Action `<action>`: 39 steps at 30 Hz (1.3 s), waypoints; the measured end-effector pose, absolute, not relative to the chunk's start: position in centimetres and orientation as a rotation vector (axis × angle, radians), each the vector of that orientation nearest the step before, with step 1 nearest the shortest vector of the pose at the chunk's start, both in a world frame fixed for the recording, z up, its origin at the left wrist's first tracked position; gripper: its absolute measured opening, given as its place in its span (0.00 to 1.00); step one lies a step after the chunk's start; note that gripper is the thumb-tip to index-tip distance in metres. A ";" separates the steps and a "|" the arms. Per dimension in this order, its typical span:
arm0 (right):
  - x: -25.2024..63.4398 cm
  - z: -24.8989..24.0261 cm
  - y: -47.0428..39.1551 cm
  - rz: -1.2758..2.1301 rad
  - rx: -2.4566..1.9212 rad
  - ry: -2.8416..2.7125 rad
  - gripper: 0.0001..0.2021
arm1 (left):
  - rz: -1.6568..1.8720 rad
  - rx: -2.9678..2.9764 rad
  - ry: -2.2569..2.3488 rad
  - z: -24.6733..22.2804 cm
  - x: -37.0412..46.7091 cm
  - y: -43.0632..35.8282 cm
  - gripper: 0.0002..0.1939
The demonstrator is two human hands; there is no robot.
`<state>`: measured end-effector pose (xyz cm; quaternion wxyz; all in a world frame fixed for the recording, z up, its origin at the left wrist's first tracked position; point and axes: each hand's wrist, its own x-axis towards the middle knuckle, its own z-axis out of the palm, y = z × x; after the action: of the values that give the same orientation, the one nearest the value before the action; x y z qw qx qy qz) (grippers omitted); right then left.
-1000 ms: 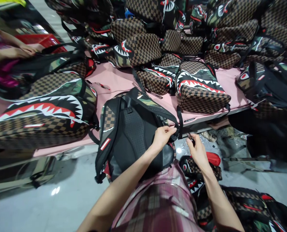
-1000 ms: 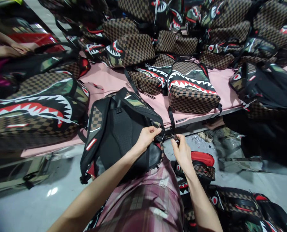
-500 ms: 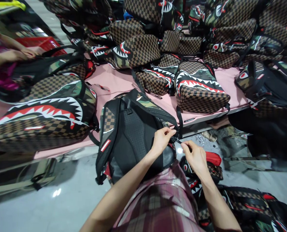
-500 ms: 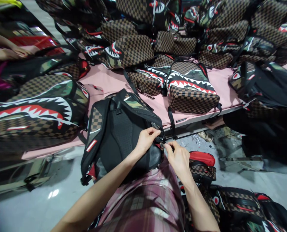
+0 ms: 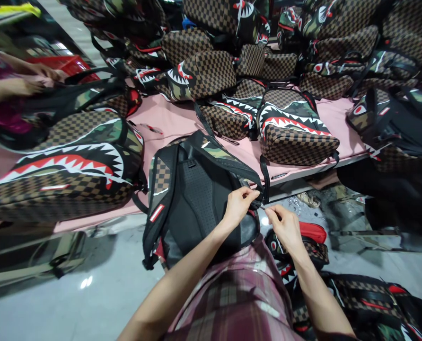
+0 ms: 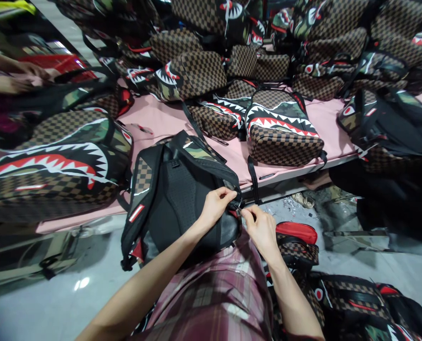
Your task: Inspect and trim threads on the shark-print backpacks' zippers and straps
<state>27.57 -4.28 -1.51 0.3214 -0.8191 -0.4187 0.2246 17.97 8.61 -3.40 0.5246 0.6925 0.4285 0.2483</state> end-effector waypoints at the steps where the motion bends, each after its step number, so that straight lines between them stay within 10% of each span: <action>1: 27.6 -1.5 -4.4 0.568 -2.156 -1.102 0.16 | 0.594 1.660 1.021 -3.4 18.0 8.6 0.14; 9: 27.2 -0.4 -5.4 0.209 -2.377 -1.248 0.15 | 0.611 1.705 1.041 -2.9 17.9 8.3 0.13; 39: 26.7 -5.3 0.2 0.664 -1.556 -0.608 0.13 | 0.582 1.493 1.061 -2.8 16.6 7.1 0.10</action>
<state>26.69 0.16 -5.27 0.6224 -0.6774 -0.2648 0.2892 16.64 7.05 -2.80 0.5731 0.6367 0.4524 0.2481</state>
